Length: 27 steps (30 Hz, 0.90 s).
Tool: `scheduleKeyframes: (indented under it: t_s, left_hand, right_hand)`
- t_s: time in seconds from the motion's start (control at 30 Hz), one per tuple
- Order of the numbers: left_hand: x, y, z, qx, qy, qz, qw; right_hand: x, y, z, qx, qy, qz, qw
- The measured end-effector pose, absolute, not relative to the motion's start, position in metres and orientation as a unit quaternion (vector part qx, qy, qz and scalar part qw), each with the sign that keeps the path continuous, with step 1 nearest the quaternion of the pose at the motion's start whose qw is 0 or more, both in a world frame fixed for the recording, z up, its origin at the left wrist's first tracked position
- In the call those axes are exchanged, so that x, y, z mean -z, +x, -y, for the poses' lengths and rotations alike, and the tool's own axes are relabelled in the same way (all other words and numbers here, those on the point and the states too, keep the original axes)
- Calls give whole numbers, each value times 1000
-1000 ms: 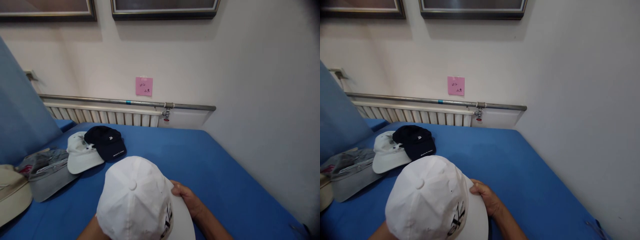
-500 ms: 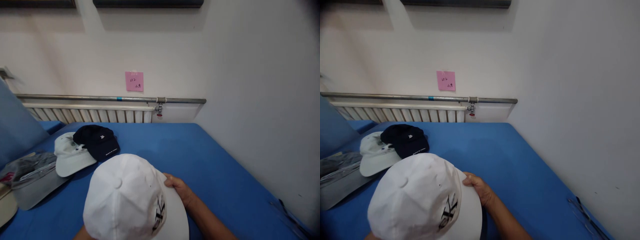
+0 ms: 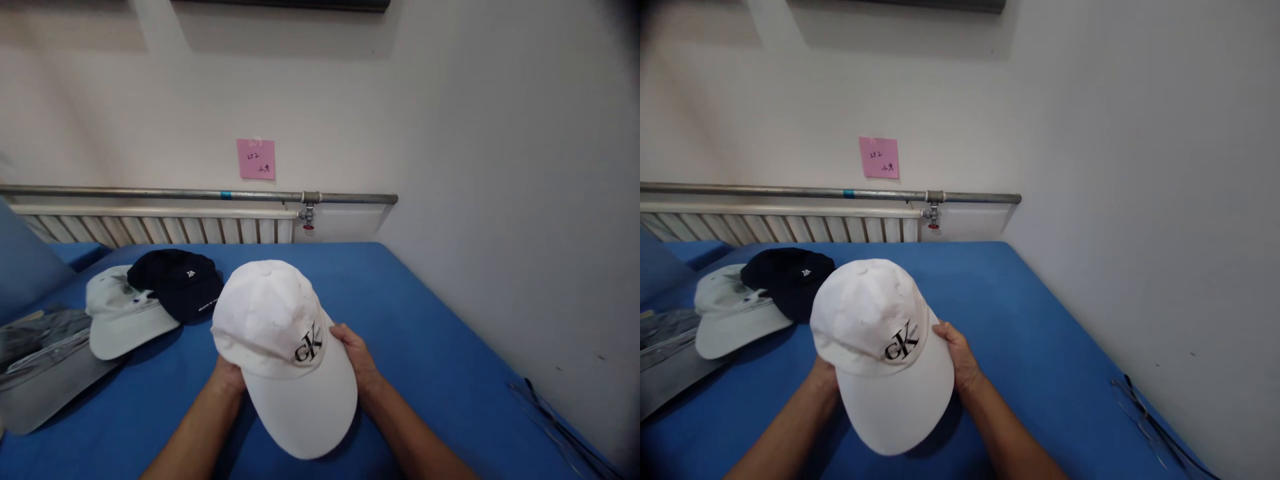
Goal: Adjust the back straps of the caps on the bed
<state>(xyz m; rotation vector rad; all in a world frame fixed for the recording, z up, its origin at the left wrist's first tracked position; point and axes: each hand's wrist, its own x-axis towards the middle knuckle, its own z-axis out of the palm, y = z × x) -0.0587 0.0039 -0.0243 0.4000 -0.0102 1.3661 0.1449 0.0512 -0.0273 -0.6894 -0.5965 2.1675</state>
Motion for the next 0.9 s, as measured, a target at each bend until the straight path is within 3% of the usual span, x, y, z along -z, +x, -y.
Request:
scheduleKeyframes:
  t_s: [0.23,0.9]
  left_hand:
    - [12,-57,-16,-686,33,-130,715]
    - [15,-58,-12,-597,187,-7,780]
  right_hand:
    - [21,142,-54,-811,-350,178,434]
    - [22,137,-53,-811,-354,170,433]
